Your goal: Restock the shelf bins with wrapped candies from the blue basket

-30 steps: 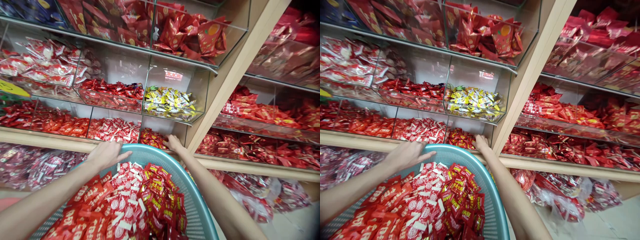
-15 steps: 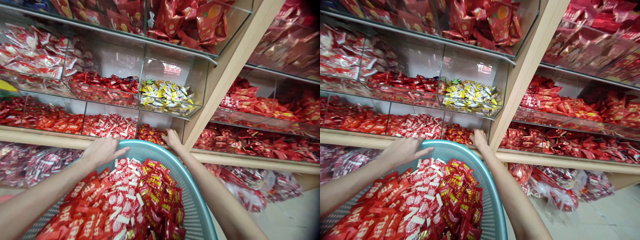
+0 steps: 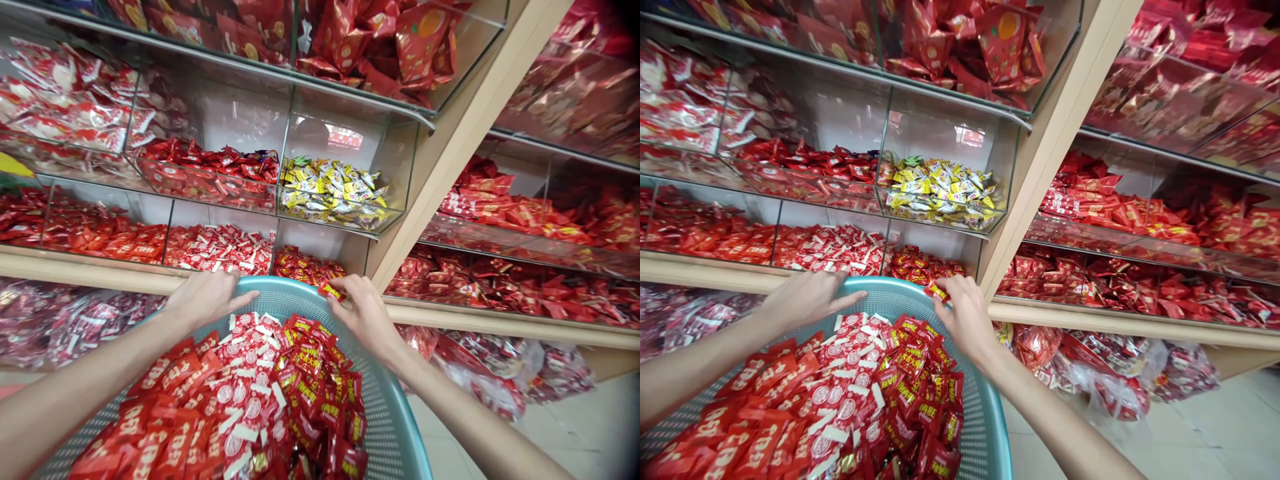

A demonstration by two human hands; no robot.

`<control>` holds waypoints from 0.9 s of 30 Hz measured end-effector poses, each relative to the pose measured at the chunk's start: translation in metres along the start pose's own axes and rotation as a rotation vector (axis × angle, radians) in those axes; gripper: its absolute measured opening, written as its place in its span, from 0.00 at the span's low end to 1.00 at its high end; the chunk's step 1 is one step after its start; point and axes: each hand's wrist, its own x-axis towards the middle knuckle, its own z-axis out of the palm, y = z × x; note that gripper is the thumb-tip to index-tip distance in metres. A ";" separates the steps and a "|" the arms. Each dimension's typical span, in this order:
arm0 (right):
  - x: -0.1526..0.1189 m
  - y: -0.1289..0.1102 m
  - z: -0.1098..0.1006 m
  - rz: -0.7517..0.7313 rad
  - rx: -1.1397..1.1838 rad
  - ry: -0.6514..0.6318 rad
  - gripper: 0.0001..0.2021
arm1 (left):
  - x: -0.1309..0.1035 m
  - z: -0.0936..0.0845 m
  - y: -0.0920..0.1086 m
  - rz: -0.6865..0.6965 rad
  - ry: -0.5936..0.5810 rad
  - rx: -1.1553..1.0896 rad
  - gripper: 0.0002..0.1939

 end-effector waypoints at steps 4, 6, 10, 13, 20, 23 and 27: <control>-0.026 -0.020 -0.005 -0.021 -0.014 -0.151 0.11 | -0.001 -0.001 0.001 -0.002 0.004 -0.001 0.35; -0.033 -0.024 -0.003 -0.008 -0.036 -0.217 0.12 | -0.001 0.000 0.001 -0.009 0.011 -0.003 0.35; -0.038 -0.028 0.003 -0.004 -0.046 -0.290 0.14 | 0.000 0.004 -0.002 -0.007 0.013 -0.016 0.36; -0.037 -0.030 0.008 -0.010 -0.055 -0.305 0.14 | 0.000 0.005 -0.003 -0.002 0.009 -0.011 0.37; -0.035 -0.038 0.012 -0.020 -0.084 -0.304 0.14 | 0.000 0.004 -0.002 0.005 0.022 -0.014 0.36; -0.019 -0.034 0.005 -0.013 -0.106 -0.235 0.14 | -0.001 0.003 -0.002 0.005 0.021 -0.017 0.36; 0.021 -0.010 0.000 0.041 -0.196 -0.142 0.12 | -0.002 0.000 -0.001 0.007 0.019 -0.023 0.35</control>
